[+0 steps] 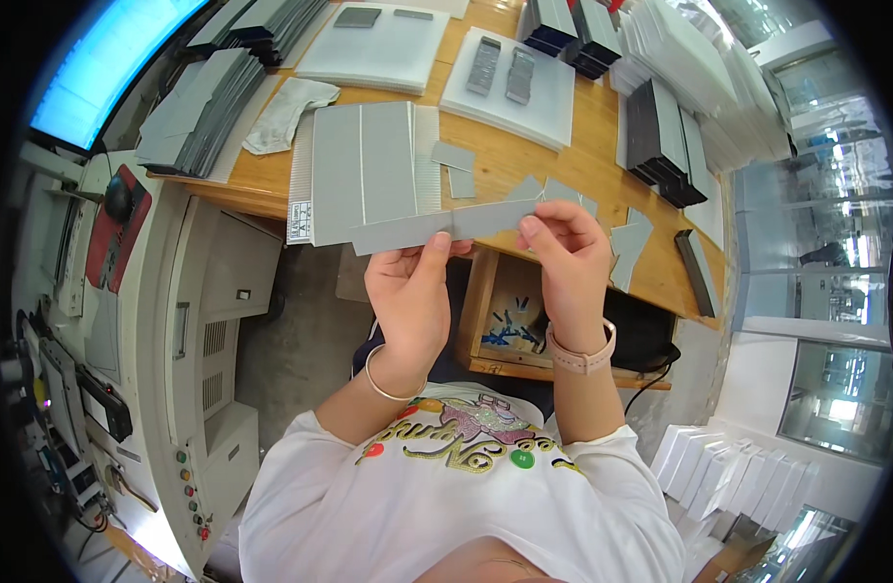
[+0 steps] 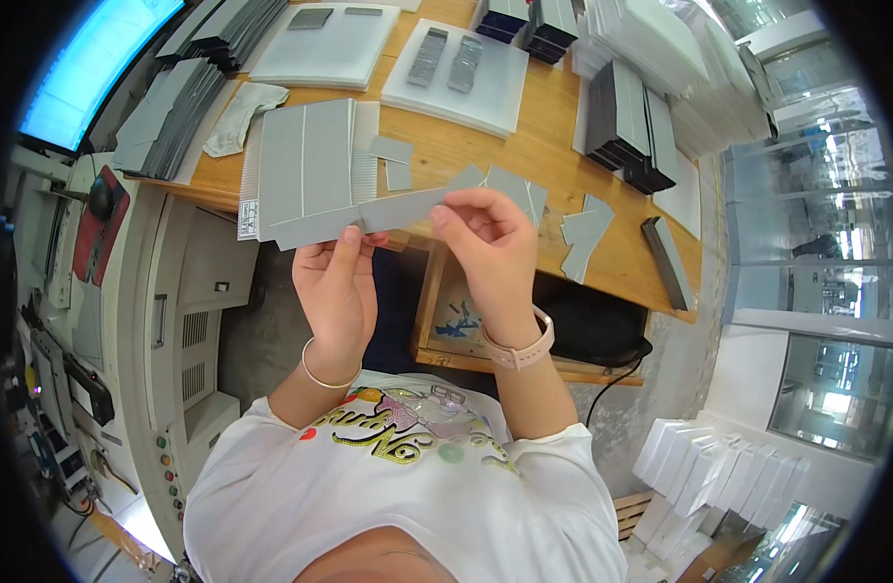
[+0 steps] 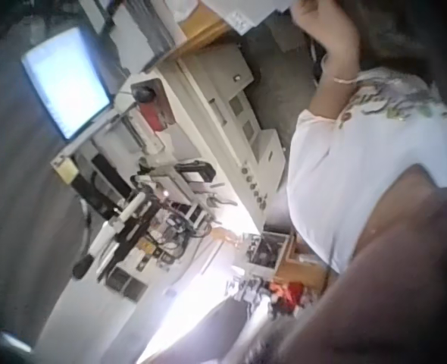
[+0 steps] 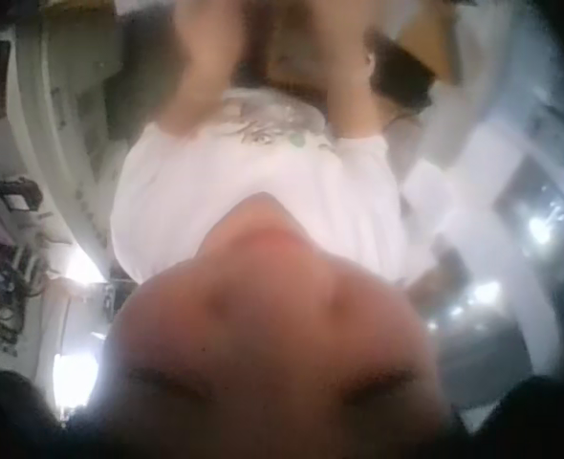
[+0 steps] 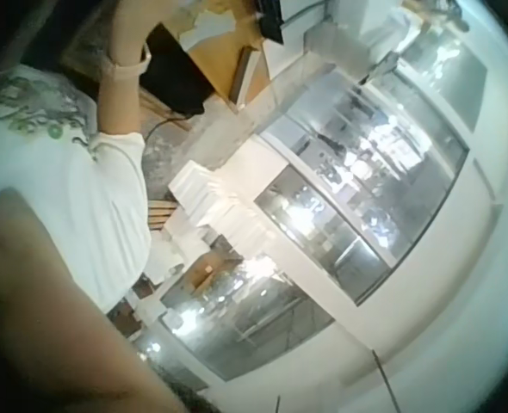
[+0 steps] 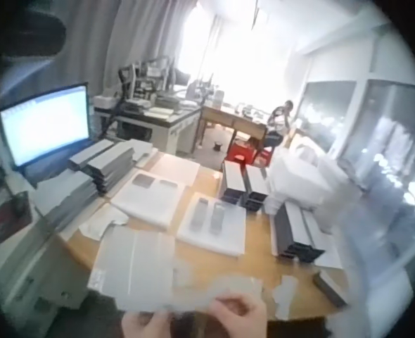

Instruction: Assembling small grey rectangular parts on a wooden workbench.

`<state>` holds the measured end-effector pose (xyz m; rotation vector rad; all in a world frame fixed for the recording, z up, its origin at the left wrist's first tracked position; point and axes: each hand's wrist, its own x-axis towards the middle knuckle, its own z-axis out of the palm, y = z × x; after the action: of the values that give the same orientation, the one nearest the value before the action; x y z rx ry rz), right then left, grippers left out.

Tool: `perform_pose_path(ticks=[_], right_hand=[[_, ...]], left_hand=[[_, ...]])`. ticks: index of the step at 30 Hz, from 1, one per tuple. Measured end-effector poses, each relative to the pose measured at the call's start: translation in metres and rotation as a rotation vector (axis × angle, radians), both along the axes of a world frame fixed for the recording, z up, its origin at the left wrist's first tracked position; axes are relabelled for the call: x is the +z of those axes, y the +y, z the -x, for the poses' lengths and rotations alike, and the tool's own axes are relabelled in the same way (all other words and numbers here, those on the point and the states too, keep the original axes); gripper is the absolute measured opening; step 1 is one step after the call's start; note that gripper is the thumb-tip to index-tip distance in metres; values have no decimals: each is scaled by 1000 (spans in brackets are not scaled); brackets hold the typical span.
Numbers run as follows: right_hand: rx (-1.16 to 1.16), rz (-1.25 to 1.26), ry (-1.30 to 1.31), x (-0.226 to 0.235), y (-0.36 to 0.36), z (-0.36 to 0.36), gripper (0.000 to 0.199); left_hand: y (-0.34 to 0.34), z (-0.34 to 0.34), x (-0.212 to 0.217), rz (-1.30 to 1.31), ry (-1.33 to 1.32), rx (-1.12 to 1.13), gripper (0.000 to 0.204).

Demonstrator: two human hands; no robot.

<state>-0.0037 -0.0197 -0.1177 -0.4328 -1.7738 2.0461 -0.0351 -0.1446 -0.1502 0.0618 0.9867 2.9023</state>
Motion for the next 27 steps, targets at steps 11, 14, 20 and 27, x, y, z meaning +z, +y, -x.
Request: perform_pose_path(ticks=[11,14,20,27], right_hand=[[62,42,39,-8,-11,-1,19],[86,-61,77,-5,2,14,21],[190,-1034,-96,-5,22,79,23],[265,-1188,-122,-21,14,101,22]], left_hand=[[7,-9,1,129,27,3,19],[-11,0,-2,197,90,37,19],[-39,25,5,167,64,188,16],[-60,29,-12,299,63,233,13]])
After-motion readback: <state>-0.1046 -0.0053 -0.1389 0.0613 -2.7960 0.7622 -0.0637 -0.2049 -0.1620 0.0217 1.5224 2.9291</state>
